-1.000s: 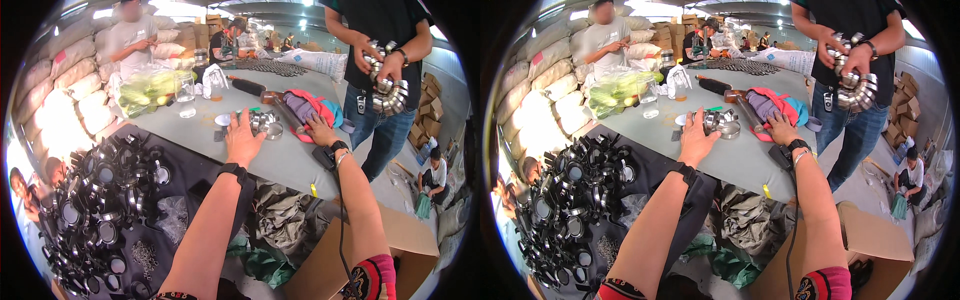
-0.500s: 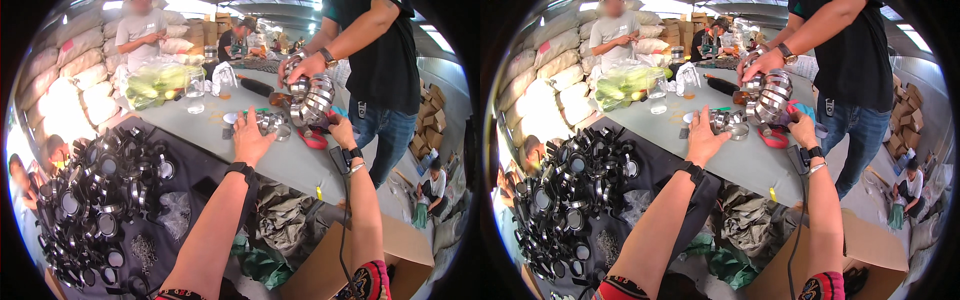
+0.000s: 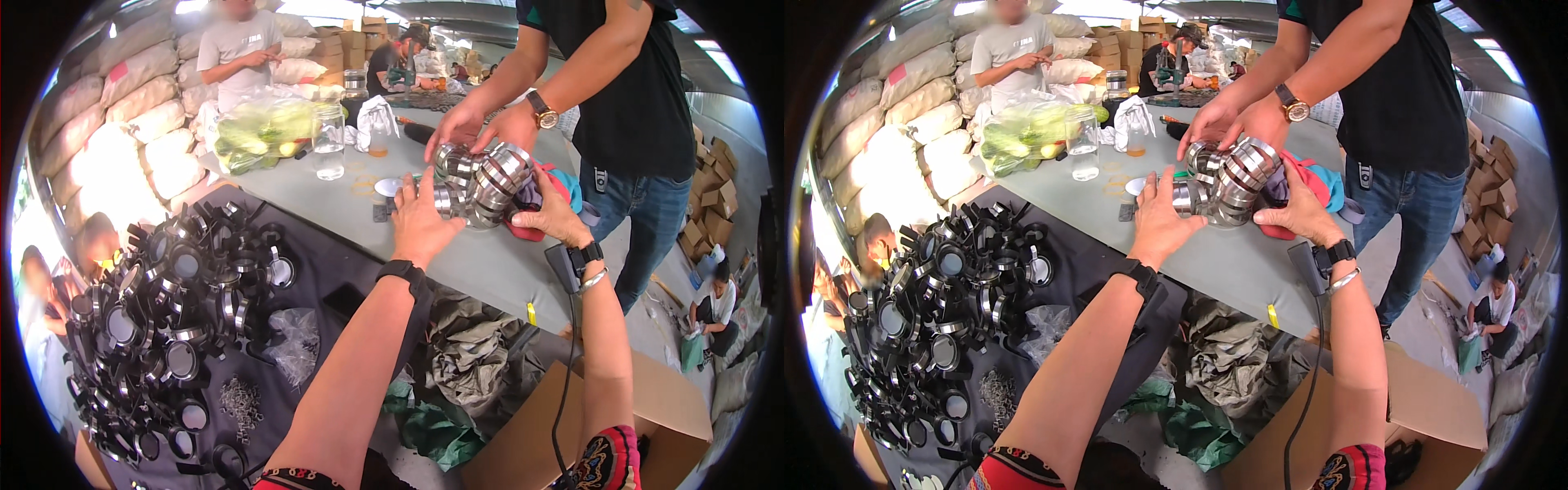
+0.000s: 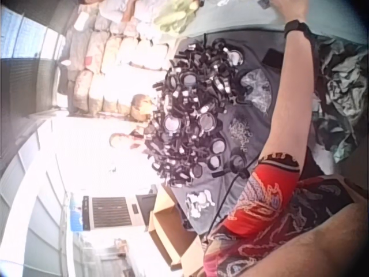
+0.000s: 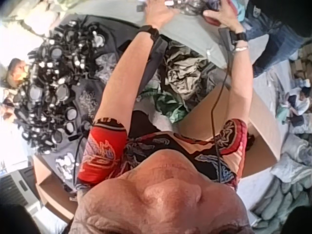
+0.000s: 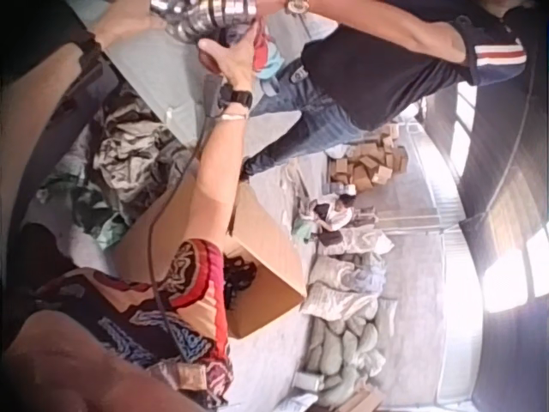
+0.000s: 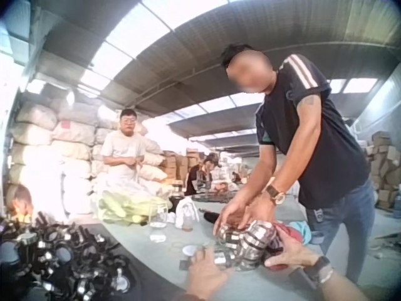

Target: The person assembles small metal parts, likely hose clamps, by hand. They pick up a clamp and a screw, fit them together, and place the assembled unit into a cardboard box. The person repeats this process continuously.

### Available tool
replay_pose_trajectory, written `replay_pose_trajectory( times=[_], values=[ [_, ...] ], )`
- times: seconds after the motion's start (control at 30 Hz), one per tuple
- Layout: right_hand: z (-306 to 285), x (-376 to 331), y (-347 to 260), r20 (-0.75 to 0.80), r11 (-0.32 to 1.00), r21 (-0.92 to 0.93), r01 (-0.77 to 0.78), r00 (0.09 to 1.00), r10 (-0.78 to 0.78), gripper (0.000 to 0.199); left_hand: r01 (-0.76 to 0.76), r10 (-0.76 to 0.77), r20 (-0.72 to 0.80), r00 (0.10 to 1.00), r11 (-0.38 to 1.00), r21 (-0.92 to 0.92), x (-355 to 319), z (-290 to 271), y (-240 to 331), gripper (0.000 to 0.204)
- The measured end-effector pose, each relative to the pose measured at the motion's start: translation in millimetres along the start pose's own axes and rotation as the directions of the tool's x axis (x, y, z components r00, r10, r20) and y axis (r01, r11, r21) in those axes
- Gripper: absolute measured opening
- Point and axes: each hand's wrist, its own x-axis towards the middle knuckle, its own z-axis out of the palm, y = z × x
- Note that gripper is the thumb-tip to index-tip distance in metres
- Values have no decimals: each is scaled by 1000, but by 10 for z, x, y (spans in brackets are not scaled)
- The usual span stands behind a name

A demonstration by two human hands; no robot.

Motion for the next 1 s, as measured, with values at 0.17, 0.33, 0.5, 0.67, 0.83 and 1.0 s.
replay_pose_trajectory(
  times=[0.17, 0.33, 0.5, 0.67, 0.83, 1.0],
  values=[
    [176, 34, -195, -344, 987, -47, 154, 925, -161, 117, -13, 14, 40, 999, 999, -39, -2, -7, -1, 103],
    [256, 102, -28, -401, 933, -321, 163, 869, -289, 72, -11, 35, 168, 985, 990, -138, 34, -18, -21, 102],
    [324, 125, -43, -437, 964, -253, 86, 878, -193, 68, -62, 77, 155, 985, 993, -105, 47, 19, -3, 104],
    [484, 252, -32, -304, 952, -253, 169, 921, -245, 59, -132, 131, -68, 989, 991, 1, 47, 79, -107, 106],
    [585, 272, -142, -145, 966, -57, 252, 955, -258, 40, -264, 257, -79, 963, 961, -80, 23, 163, -323, 93],
    [77, 458, 1020, -100, 870, -488, 78, 984, -144, 59, -201, 201, 12, 979, 979, 13, 109, 607, -39, 131]
  ],
)
